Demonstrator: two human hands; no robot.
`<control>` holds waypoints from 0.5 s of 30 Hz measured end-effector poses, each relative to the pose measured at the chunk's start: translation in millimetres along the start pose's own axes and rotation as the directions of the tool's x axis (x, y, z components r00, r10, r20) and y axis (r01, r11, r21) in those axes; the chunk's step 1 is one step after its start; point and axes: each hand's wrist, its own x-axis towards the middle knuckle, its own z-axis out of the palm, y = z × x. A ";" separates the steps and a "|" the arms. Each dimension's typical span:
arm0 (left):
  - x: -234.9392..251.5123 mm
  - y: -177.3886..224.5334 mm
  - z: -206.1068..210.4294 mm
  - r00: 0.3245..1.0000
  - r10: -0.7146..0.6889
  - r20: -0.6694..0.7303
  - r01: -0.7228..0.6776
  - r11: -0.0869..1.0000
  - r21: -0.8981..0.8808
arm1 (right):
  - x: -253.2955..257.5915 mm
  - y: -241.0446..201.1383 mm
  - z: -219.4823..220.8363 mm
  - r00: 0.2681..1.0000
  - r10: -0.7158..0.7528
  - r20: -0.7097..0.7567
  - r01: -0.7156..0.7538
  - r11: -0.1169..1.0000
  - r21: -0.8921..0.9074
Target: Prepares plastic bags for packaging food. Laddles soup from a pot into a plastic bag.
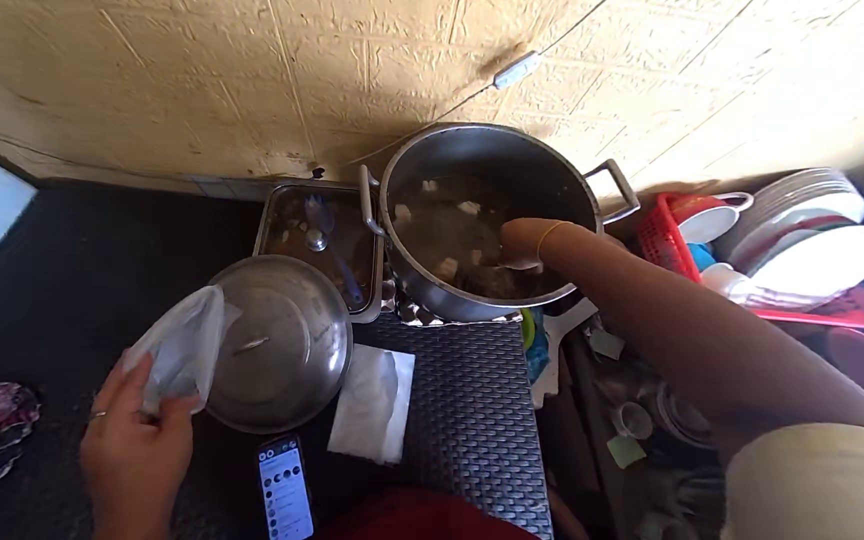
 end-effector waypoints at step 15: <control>27.9 15.7 21.5 0.990 -0.042 0.138 0.080 0.956 -0.281 | 34.0 20.2 2.7 0.982 0.112 0.154 -0.129 0.986 0.101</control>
